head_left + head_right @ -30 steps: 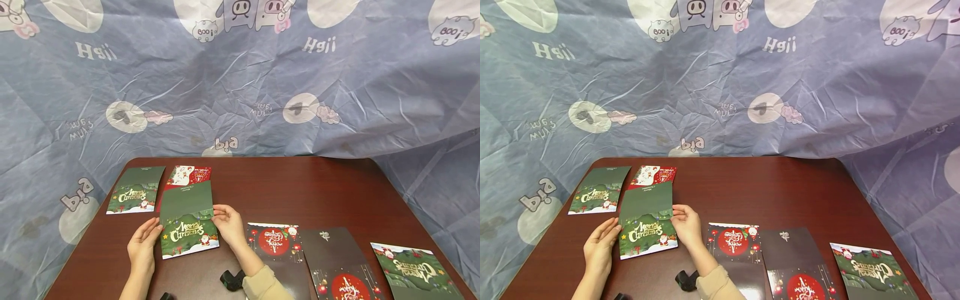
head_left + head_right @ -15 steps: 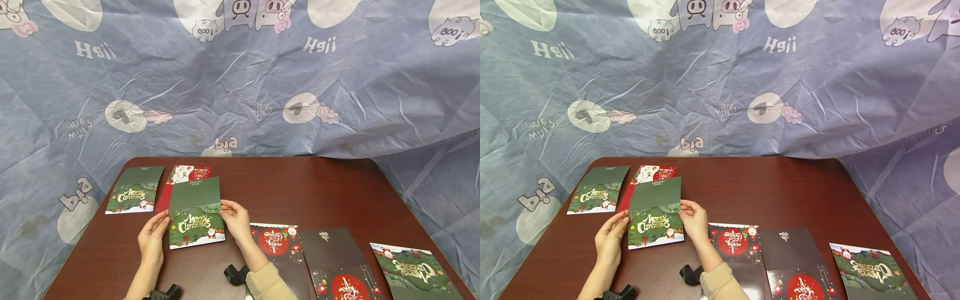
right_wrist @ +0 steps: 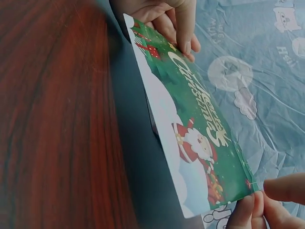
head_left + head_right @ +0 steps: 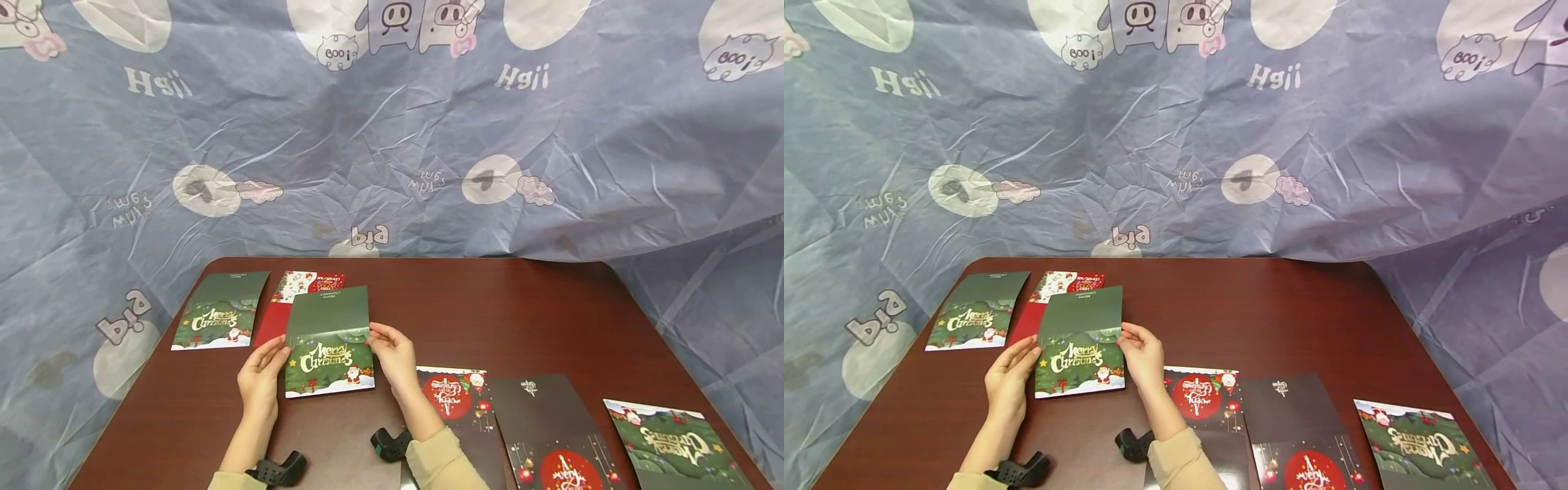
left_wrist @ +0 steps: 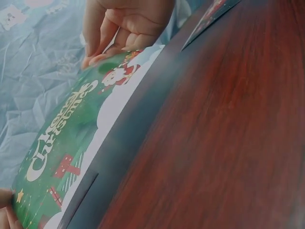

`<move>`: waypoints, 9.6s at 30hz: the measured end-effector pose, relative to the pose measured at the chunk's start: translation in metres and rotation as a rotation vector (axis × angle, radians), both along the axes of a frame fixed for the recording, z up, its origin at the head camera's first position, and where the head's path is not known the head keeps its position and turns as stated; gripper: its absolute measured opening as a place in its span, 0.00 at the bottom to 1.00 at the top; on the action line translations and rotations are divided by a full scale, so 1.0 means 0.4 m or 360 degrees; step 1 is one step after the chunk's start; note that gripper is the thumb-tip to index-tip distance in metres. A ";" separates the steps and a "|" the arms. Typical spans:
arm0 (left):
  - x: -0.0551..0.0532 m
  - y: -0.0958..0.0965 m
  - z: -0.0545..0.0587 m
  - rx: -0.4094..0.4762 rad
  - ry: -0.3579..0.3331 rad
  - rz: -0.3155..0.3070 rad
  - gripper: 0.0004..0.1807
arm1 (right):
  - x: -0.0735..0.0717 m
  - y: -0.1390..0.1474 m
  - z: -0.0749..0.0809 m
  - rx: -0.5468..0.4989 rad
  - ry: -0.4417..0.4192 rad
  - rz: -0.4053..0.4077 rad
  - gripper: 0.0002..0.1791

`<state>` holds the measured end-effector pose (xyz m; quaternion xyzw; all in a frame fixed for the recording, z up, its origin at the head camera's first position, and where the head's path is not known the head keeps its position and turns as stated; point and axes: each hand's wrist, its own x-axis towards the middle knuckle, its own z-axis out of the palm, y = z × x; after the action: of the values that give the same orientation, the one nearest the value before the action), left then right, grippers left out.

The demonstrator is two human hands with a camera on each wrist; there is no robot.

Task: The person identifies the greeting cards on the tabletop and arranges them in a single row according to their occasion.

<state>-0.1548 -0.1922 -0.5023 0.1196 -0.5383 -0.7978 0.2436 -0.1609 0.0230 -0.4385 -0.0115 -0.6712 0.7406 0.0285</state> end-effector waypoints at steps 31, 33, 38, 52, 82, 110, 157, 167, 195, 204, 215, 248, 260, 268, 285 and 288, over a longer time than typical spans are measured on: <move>-0.090 0.148 -0.007 -0.0244 0.0213 -0.0073 0.14 | -0.079 0.071 -0.084 -0.0015 -0.0084 -0.0350 0.16; -0.094 0.155 -0.008 -0.0299 0.0211 -0.0084 0.13 | -0.079 0.073 -0.084 -0.0011 -0.0093 -0.0365 0.16; -0.099 0.170 0.001 -0.0367 0.0168 -0.0108 0.13 | -0.081 0.078 -0.084 -0.0004 -0.0102 -0.0362 0.17; -0.083 0.228 0.059 -0.0842 0.0191 -0.0104 0.14 | -0.090 0.106 -0.098 -0.0092 -0.0145 -0.0296 0.24; -0.102 0.256 0.063 -0.0622 -0.0014 -0.0241 0.21 | -0.127 0.113 -0.126 -0.0159 -0.0112 -0.0145 0.31; -0.108 0.256 0.054 -0.0516 0.0081 -0.0191 0.18 | -0.132 0.129 -0.142 -0.0134 -0.0039 -0.0114 0.31; 0.010 0.285 0.058 -0.0752 0.0284 -0.0145 0.10 | -0.034 0.233 -0.078 0.0460 -0.0335 0.0135 0.29; 0.040 0.285 0.052 -0.0761 0.0355 -0.0249 0.11 | -0.010 0.258 -0.102 0.0259 -0.0245 0.0087 0.26; 0.116 0.289 0.058 -0.0731 0.0117 -0.0564 0.07 | 0.091 0.327 -0.093 0.0167 -0.0156 0.0072 0.23; 0.134 0.292 0.063 -0.0754 0.0017 -0.0658 0.05 | 0.121 0.357 -0.091 0.0243 -0.0220 0.0097 0.23; 0.164 0.295 0.061 -0.0788 0.0016 -0.0765 0.04 | 0.171 0.405 -0.091 0.0248 -0.0278 0.0062 0.22; 0.203 0.316 0.062 -0.0714 -0.0061 -0.1036 0.09 | 0.242 0.486 -0.067 0.0511 -0.0375 -0.0015 0.24; 0.208 0.324 0.063 -0.0622 -0.0058 -0.1158 0.09 | 0.244 0.472 -0.069 0.0443 -0.0372 -0.0006 0.24; 0.208 0.338 0.025 -0.0555 -0.0141 -0.1041 0.07 | 0.246 0.468 -0.066 0.0477 -0.0400 0.0004 0.25; 0.216 0.351 -0.002 -0.0493 -0.0250 -0.0944 0.08 | 0.244 0.463 -0.066 0.0387 -0.0410 0.0014 0.27; 0.215 0.352 -0.003 -0.0481 -0.0242 -0.0943 0.08 | 0.243 0.466 -0.065 0.0356 -0.0432 0.0002 0.27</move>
<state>-0.0688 -0.0515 -0.5034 -0.0203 -0.6784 -0.7340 -0.0248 -0.0638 0.2092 -0.4645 -0.1078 -0.7471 0.6529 -0.0619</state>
